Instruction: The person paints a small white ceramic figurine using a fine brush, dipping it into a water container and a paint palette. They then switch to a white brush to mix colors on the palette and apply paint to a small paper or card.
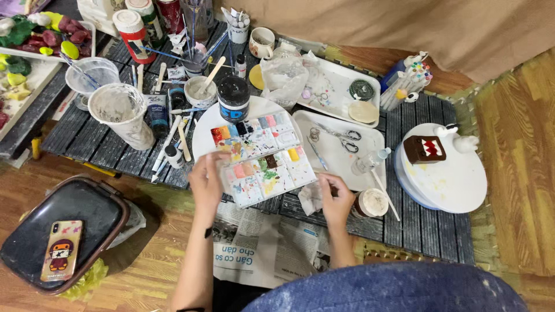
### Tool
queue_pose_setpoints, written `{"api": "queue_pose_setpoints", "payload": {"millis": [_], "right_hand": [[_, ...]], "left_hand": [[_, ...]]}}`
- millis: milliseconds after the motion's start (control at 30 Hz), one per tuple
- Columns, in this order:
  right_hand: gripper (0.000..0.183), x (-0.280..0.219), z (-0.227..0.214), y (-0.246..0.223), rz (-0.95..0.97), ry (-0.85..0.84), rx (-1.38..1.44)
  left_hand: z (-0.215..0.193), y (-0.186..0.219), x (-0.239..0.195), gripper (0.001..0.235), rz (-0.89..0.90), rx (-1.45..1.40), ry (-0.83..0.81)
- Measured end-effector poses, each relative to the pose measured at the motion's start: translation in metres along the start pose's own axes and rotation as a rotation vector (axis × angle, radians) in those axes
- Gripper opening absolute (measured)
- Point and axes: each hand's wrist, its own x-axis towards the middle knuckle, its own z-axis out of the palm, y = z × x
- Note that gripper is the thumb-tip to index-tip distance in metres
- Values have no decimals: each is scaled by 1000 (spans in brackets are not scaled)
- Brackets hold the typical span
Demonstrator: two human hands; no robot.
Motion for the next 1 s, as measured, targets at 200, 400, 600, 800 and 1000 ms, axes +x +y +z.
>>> {"api": "queue_pose_setpoints", "payload": {"millis": [200, 400, 600, 800, 1000], "right_hand": [[45, -20, 15, 3, 54, -117, 514], [87, -17, 3, 0, 465, -439, 1544], [85, -8, -16, 8, 525, -314, 1556], [72, -20, -9, 18, 701, -354, 1543], [63, -26, -19, 44, 613, -337, 1531]], "left_hand": [[57, 36, -32, 19, 202, 11, -235], [154, 69, -117, 67, 383, 10, -810], [156, 55, -135, 77, 570, 240, -972], [130, 47, -127, 58, 514, 296, -821], [139, 41, -113, 19, 433, 16, -750]]}}
